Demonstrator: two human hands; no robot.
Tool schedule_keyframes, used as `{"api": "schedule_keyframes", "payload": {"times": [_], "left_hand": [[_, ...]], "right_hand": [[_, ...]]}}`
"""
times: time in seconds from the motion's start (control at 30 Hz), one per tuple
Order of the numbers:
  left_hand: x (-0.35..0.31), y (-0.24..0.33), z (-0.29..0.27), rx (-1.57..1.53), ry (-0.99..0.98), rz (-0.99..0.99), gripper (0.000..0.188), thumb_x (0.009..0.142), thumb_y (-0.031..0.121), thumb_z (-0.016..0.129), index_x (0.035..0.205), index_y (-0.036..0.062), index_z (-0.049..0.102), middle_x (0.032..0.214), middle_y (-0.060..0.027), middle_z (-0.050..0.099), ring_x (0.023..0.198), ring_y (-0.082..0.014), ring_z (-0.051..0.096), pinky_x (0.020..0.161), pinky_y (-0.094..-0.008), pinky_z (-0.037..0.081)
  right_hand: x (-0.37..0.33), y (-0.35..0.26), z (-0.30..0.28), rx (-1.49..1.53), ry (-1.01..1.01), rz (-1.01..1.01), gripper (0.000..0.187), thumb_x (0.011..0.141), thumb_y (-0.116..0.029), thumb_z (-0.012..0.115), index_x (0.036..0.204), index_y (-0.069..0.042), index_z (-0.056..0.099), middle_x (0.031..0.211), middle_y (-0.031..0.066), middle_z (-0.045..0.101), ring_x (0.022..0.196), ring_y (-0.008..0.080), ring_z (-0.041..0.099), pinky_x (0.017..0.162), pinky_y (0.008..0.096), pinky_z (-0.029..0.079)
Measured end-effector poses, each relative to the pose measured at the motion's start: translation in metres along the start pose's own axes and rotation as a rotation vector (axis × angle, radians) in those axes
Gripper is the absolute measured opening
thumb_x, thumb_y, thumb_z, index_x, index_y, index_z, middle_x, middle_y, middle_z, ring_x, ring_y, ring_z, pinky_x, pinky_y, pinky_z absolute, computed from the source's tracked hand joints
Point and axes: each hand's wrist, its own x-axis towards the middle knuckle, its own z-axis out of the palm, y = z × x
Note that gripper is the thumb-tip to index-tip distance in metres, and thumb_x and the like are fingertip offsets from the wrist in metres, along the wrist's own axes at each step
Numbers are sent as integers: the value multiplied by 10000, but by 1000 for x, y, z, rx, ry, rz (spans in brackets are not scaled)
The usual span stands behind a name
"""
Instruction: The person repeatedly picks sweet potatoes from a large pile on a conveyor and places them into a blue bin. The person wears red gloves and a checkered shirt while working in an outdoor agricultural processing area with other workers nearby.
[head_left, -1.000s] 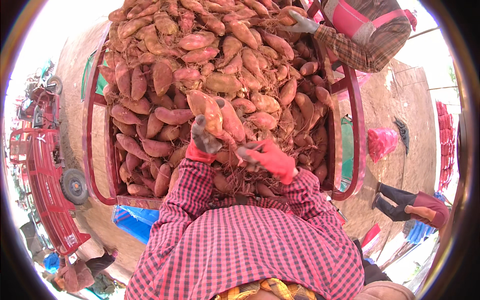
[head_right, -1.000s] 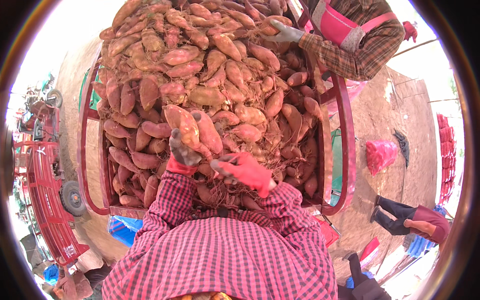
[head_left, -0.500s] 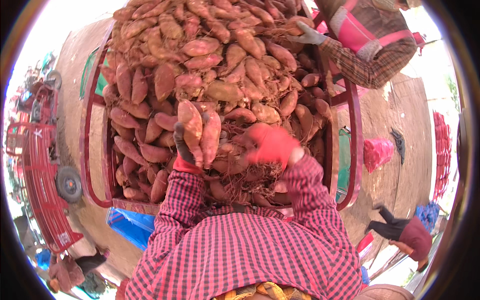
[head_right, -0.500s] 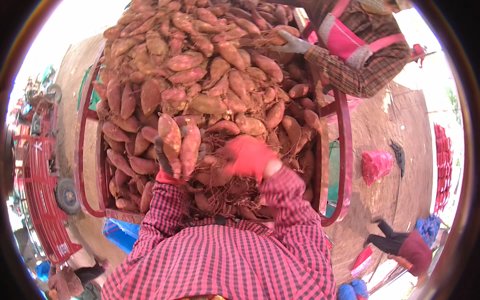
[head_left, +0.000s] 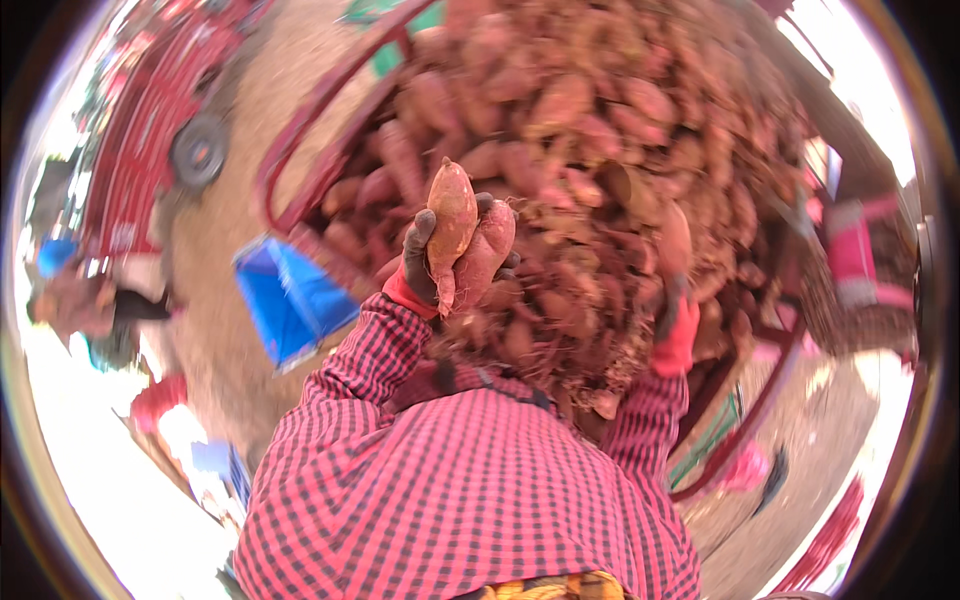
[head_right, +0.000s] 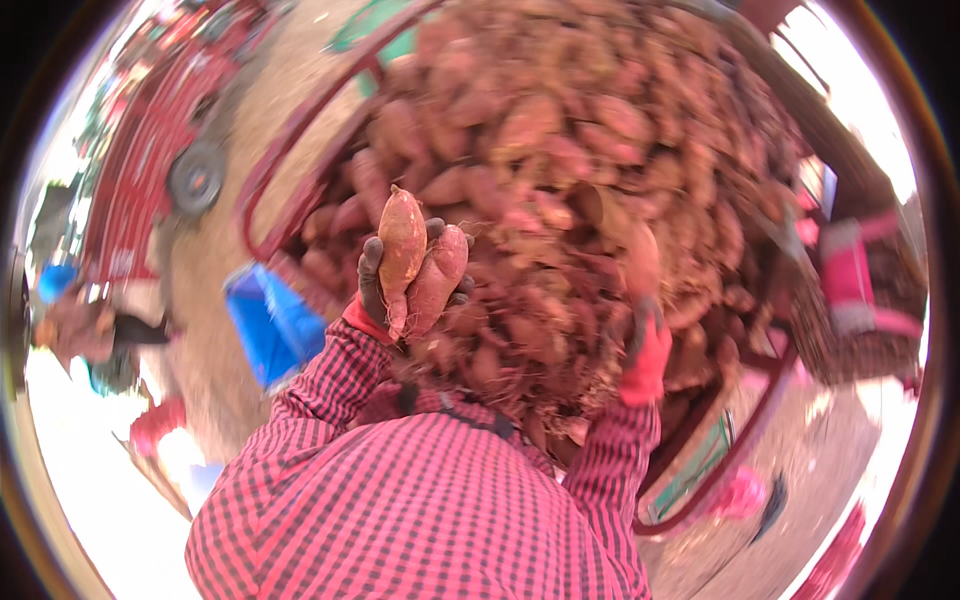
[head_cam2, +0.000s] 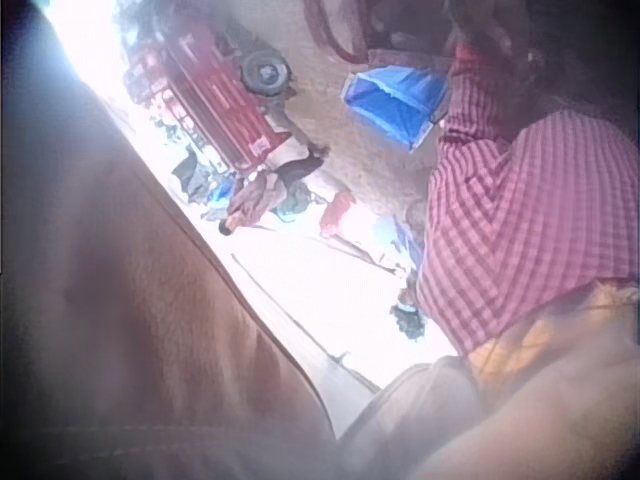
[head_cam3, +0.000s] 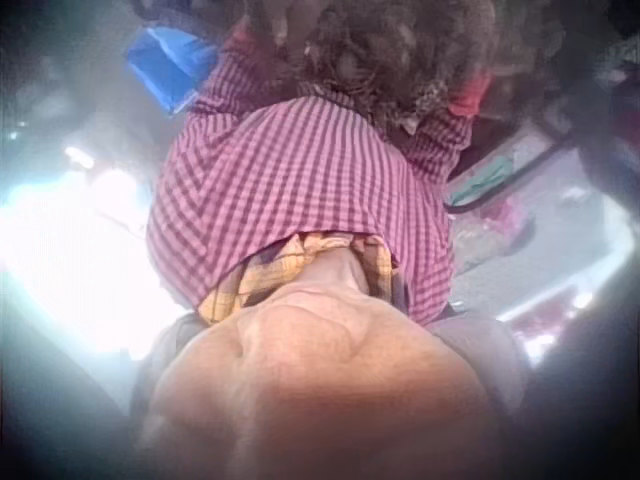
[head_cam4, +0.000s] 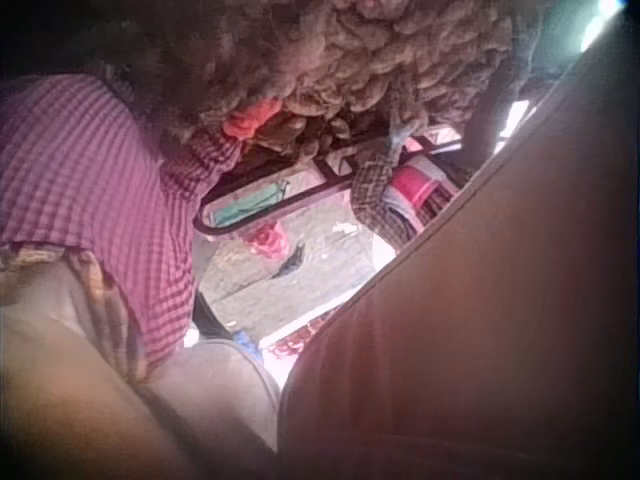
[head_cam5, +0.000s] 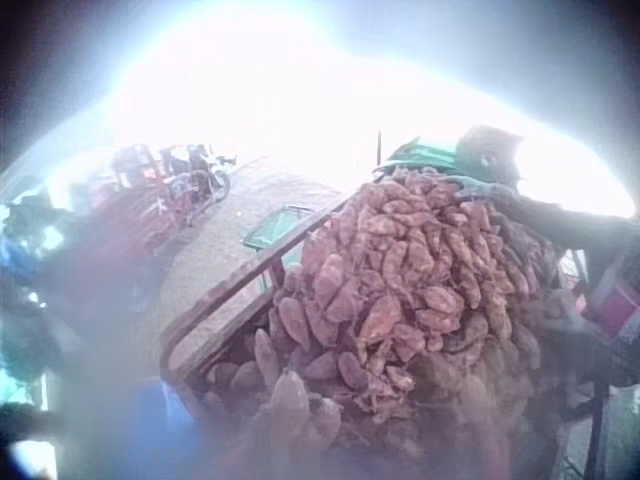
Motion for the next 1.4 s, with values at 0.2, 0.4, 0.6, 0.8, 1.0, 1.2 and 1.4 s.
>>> {"api": "schedule_keyframes", "payload": {"times": [0.2, 0.4, 0.6, 0.8, 1.0, 1.2, 1.4], "left_hand": [[-147, 135, -81, 167, 381, 455, 556, 1007, 501, 583, 1290, 23, 557, 1110, -183, 673, 958, -286, 686, 856, -429, 554], [-244, 255, -263, 808, 1051, 583, 692, 936, 546, 688, 1403, 57, 543, 1210, -178, 673, 1033, -328, 694, 880, -468, 572], [-173, 195, -211, 762, 663, 95, 577, 986, 454, 664, 1396, 55, 591, 1197, -130, 693, 1034, -247, 688, 933, -408, 546], [-74, 2, -68, 197, 265, -269, 495, 997, 386, 654, 1353, 58, 550, 1149, -132, 684, 1090, -299, 661, 971, -461, 552], [-40, 5, -34, -10, -116, -751, 320, 995, 291, 622, 1166, 22, 627, 1043, -125, 693, 860, -227, 645, 755, -376, 552], [0, 13, -24, 220, 157, -610, 376, 1001, 370, 627, 1155, 28, 598, 878, -52, 624, 723, -193, 617, 641, -330, 552], [52, 12, -48, -8, 32, -519, 508, 982, 377, 645, 1223, -68, 608, 1265, -223, 672, 1200, -372, 652, 1109, -516, 498]], "right_hand": [[-99, 34, 31, 69, -71, 167, 394, 1062, -333, 607, 1242, 11, 678, 888, -15, 667, 714, 96, 583, 654, 258, 460], [-115, 8, 75, 100, -280, 221, 303, 1055, -271, 604, 1198, -15, 678, 854, -44, 629, 713, 79, 552, 640, 260, 441], [-143, -23, 158, 241, -303, 215, 208, 1050, -199, 565, 1146, -52, 676, 872, -29, 636, 763, 78, 571, 659, 272, 472], [-163, -56, 212, -411, -500, -293, 373, 1008, -409, 644, 948, -42, 675, 745, 83, 670, 700, 242, 678, 631, 395, 531], [-151, -59, 205, -835, -764, -659, 415, 921, -475, 663, 797, -83, 612, 704, 141, 656, 674, 368, 677, 627, 461, 535], [-67, -78, 181, -1174, -667, -654, 283, 845, -341, 699, 970, -88, 689, 815, 146, 671, 772, 370, 680, 696, 467, 571], [112, -77, 168, -984, 178, -664, 481, 920, -375, 669, 1273, -62, 576, 1128, 132, 664, 1062, 339, 660, 879, 454, 534]]}}
